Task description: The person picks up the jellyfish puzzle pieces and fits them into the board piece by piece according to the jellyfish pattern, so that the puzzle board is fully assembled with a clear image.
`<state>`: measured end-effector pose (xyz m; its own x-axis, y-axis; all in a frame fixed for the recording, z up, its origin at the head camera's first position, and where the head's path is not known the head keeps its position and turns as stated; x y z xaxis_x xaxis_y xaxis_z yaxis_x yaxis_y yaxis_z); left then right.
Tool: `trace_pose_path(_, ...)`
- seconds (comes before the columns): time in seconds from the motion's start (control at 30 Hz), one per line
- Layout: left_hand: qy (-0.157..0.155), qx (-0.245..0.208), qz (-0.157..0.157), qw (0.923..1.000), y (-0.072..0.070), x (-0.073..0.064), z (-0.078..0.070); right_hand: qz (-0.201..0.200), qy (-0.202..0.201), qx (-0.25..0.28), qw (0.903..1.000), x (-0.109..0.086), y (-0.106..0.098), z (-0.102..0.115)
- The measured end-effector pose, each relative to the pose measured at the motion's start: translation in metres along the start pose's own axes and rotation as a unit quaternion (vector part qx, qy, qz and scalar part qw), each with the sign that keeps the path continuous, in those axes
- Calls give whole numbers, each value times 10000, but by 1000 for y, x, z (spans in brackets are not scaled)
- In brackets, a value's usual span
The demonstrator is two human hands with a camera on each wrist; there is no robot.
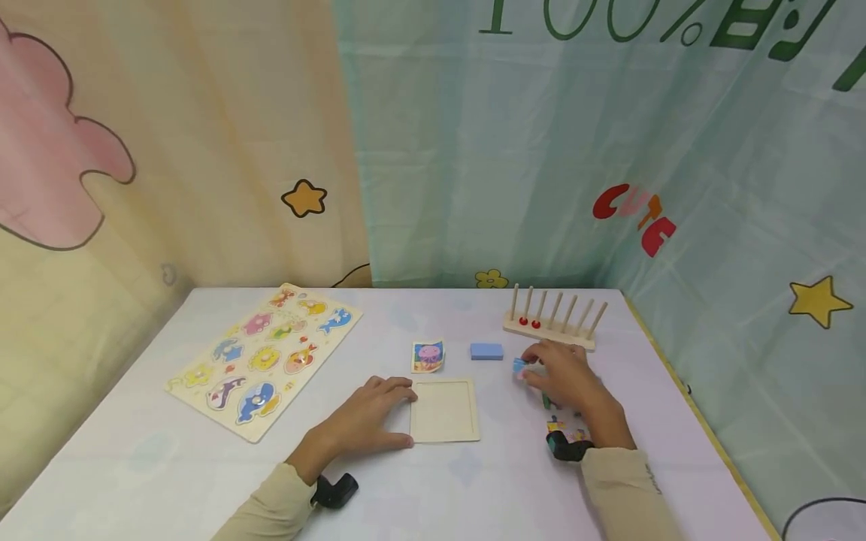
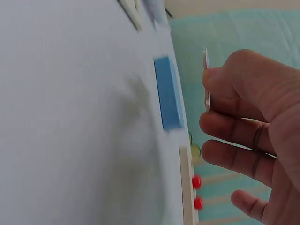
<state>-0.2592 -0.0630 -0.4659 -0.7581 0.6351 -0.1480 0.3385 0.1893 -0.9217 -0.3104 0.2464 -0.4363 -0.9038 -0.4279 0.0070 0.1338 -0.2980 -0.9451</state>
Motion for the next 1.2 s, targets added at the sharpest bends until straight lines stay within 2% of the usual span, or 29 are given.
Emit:
trace_pose_path(0.13,-56,25,-11,10000,0,-1,1,209,-812,-132,9964,27,14,56)
trace_pose_path(0.2,-38,24,-31,10000,0,-1,2,387,-1064,-161,9934,38,25,83)
trace_pose_path(0.3,-4,55,-69,10000,-1,1,2,590,-1283,-214,9897,52,39,114)
trace_pose_path(0.4,35,76,-103,9999,-2,2,2,666,-1342,-355,9881,61,48,134)
trace_pose_path(0.6,65,30,-108,9999,-3,3,1,738,-1043,-495,9906,67,58,141)
trace_pose_path(0.9,34,-24,-28,10000,-2,4,2,844,-847,-201,9926,68,63,139)
trace_pose_path(1.03,52,-18,-47,10000,-1,4,3,867,-841,-141,9926,69,65,138)
trace_pose_path(1.2,73,17,-66,10000,0,4,3,753,-1078,-116,9913,70,65,138)
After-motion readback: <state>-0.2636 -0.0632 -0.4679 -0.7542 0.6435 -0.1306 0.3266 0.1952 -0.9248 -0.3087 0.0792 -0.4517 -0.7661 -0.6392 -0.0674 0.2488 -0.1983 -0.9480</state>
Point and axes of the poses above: each hand's wrist, its own x-axis towards the middle knuckle, its own y-axis out of the palm, z = x × y, the point moved 7 cm from there along x, towards the middle knuckle, and after that the axes turned 10 degrees about z, right-handed, at the moved point
